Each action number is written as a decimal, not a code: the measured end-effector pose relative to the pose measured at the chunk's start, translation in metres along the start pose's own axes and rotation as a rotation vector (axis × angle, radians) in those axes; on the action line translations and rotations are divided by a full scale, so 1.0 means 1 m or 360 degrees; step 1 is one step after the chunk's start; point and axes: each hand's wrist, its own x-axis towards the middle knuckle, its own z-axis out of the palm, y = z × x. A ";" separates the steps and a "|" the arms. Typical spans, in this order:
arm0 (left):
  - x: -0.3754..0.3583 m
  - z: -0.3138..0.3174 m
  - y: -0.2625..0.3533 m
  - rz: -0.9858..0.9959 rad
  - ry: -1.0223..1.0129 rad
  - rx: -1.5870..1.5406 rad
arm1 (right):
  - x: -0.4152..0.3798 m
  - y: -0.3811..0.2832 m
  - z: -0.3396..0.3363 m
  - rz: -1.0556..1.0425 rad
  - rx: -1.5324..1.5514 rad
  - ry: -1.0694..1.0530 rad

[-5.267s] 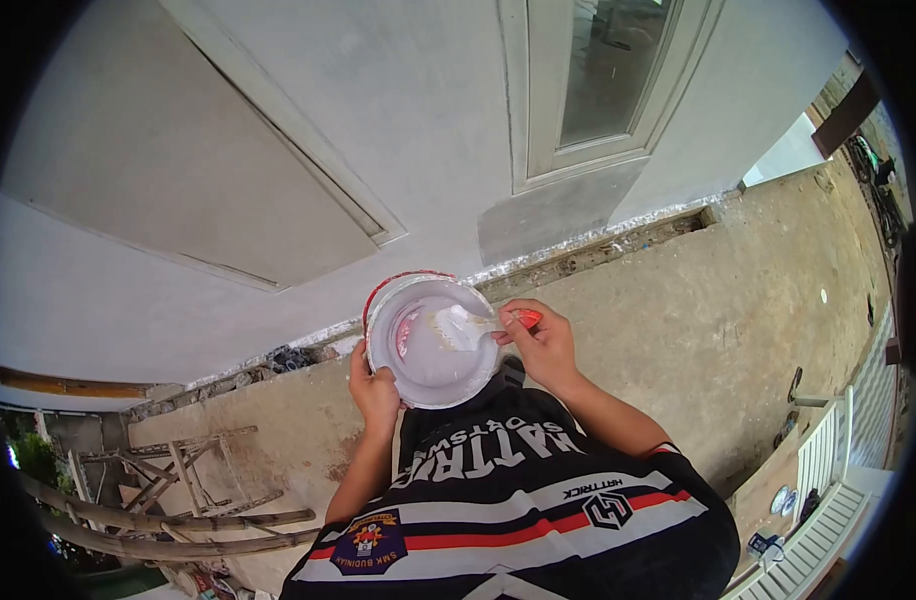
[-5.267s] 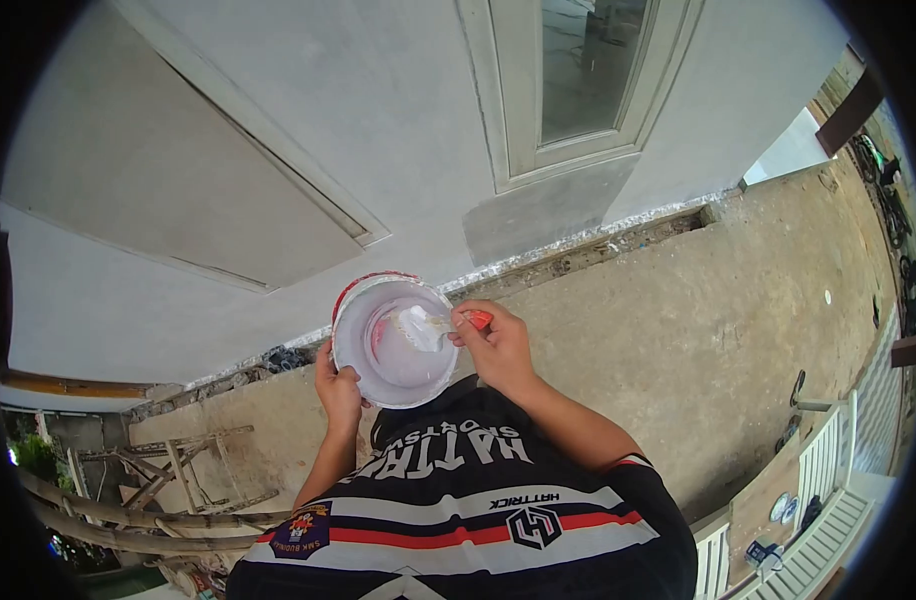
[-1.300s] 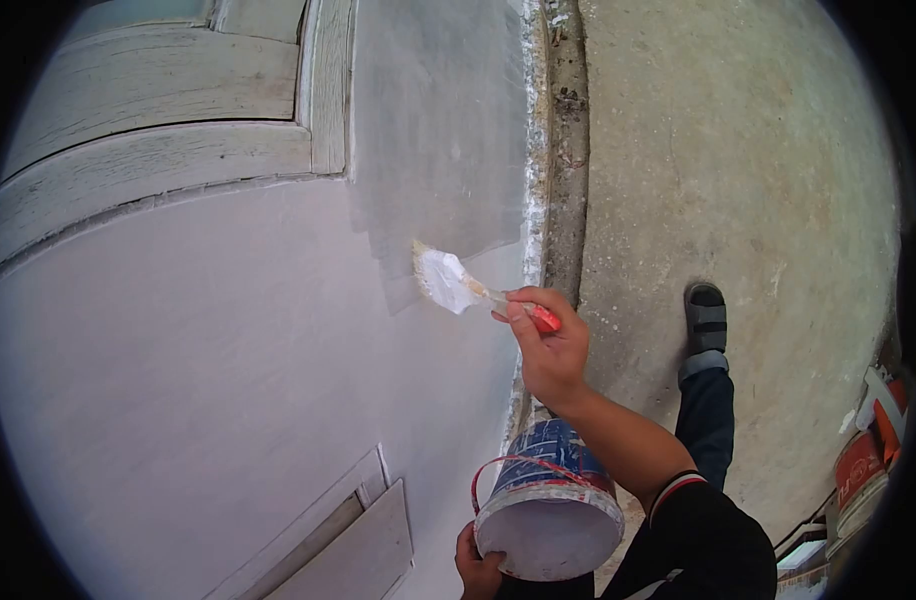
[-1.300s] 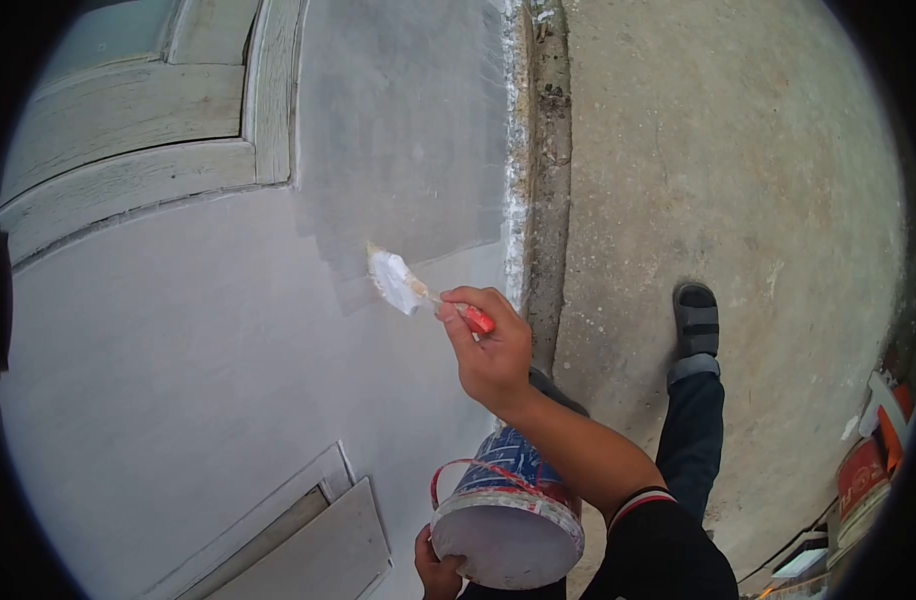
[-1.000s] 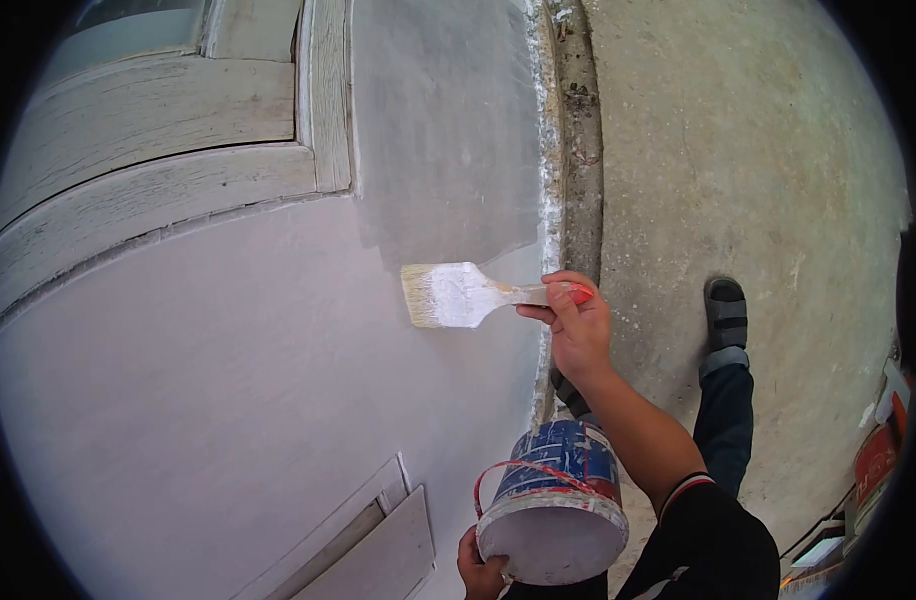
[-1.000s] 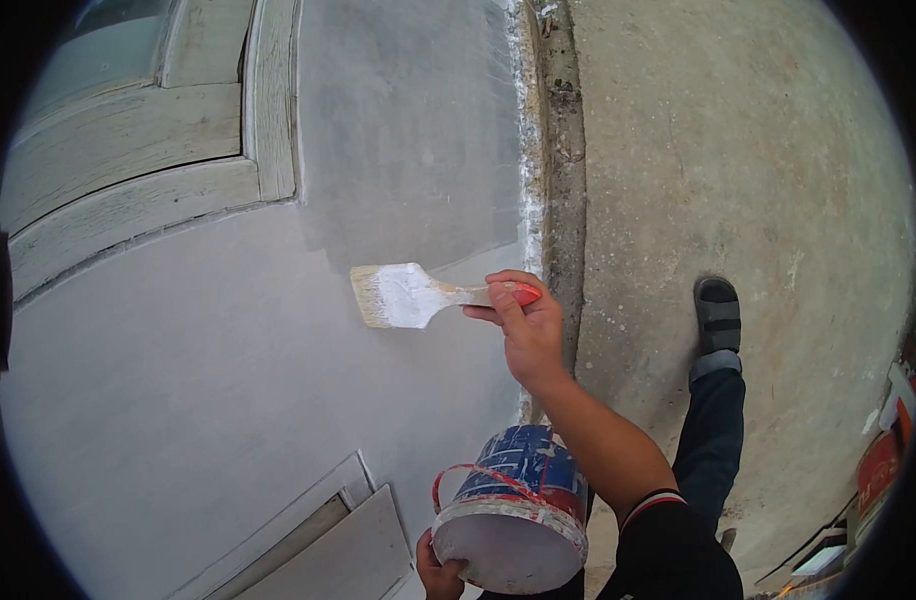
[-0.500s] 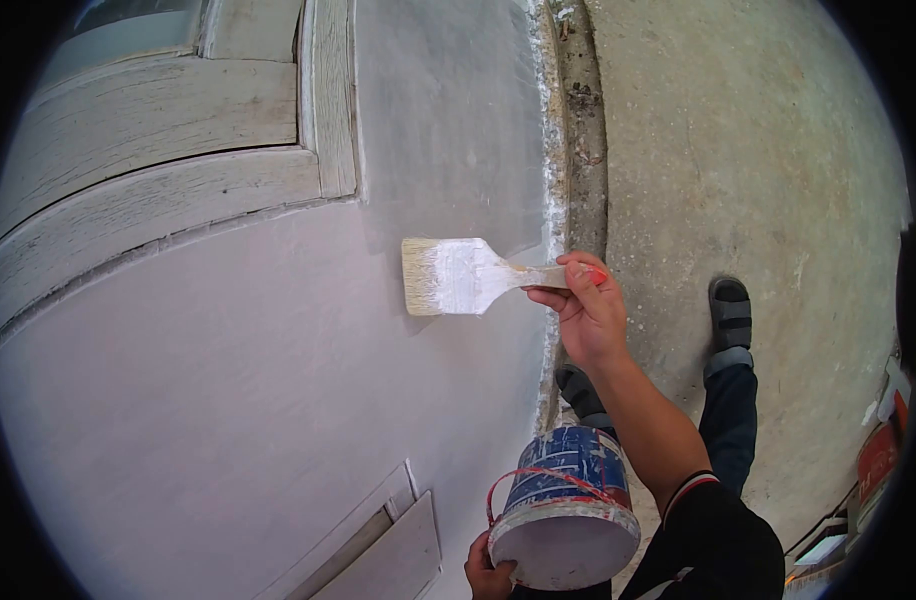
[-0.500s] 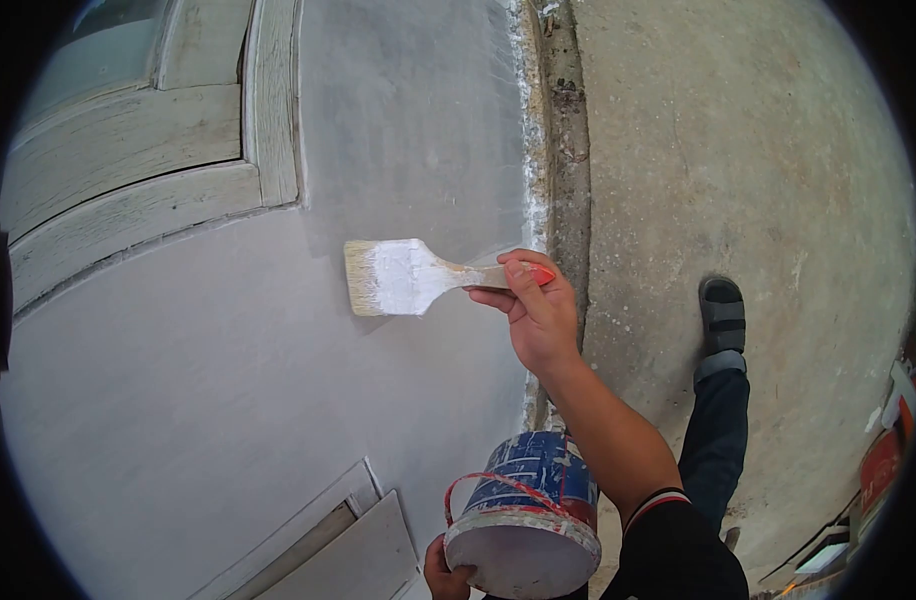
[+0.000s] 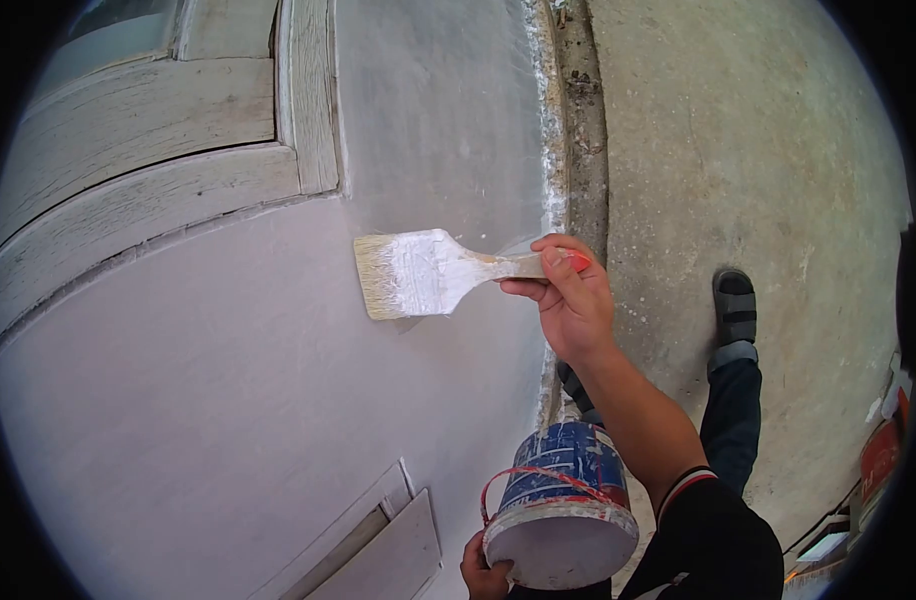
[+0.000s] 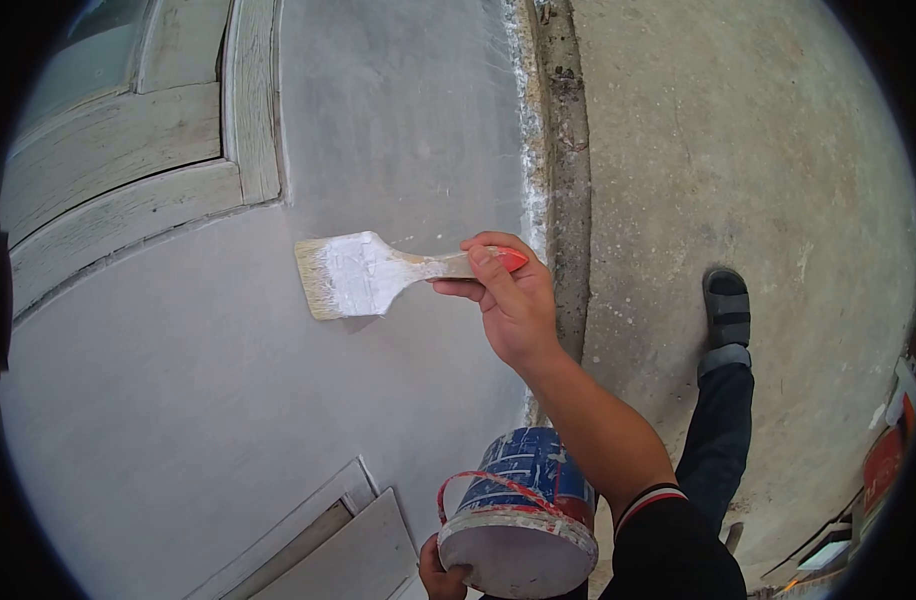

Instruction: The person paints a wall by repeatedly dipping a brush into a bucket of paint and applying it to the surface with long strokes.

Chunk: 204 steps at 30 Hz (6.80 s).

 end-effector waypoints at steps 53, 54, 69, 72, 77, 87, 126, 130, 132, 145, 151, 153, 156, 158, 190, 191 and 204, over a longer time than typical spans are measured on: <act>0.001 0.012 -0.012 -0.0115 0.0223 -0.0149 | -0.037 0.043 -0.081 -0.0410 -0.1200 0.0265; 0.003 0.014 -0.011 -0.0112 0.0240 -0.0154 | -0.038 0.038 -0.080 -0.0355 -0.0964 0.0241; 0.020 0.033 -0.016 -0.0476 0.0436 0.0038 | 0.063 0.091 -0.317 0.0256 -0.0211 0.0897; 0.018 0.029 -0.014 -0.0445 0.0350 -0.0119 | 0.063 0.090 -0.321 0.0126 -0.0494 0.1030; 0.016 0.031 -0.020 -0.0340 0.0423 -0.0064 | 0.052 0.116 -0.282 -0.0106 -0.1361 0.0898; 0.028 0.037 -0.017 -0.0326 0.0473 0.0102 | 0.036 0.071 -0.280 0.0203 -0.0319 0.0662; 0.023 0.056 -0.030 -0.0383 0.0493 0.0033 | 0.023 0.096 -0.286 -0.0187 -0.1923 0.0350; 0.020 0.053 -0.037 -0.0344 0.0479 0.0032 | 0.011 0.093 -0.289 -0.0185 -0.1635 0.0454; 0.020 0.052 -0.041 -0.0319 0.0481 0.0034 | 0.023 0.087 -0.290 -0.0247 -0.1677 0.0563; 0.011 0.051 -0.054 -0.0314 0.0498 0.0003 | 0.049 0.102 -0.290 -0.0425 -0.2005 0.0411; 0.012 0.049 -0.051 -0.0272 0.0481 0.0011 | 0.005 0.096 -0.319 0.0092 -0.1194 0.0617; 0.011 0.048 -0.053 -0.0270 0.0490 0.0020 | 0.011 0.088 -0.327 0.0255 -0.0776 0.0718; 0.012 0.050 -0.053 -0.0267 0.0497 0.0015 | 0.036 0.079 -0.340 0.0402 -0.0529 0.0705; 0.014 0.052 -0.054 -0.0269 0.0498 0.0023 | 0.050 0.083 -0.348 0.0454 -0.0515 0.0723; -0.020 0.024 -0.008 -0.0156 0.0199 -0.0207 | -0.065 0.013 -0.037 0.0235 -0.0475 0.0201; -0.022 0.023 -0.007 -0.0137 0.0173 -0.0235 | -0.070 0.010 -0.029 0.0235 -0.0466 0.0168; -0.024 0.018 0.000 -0.0028 0.0121 -0.0141 | -0.065 0.005 -0.036 0.0364 -0.0223 0.0185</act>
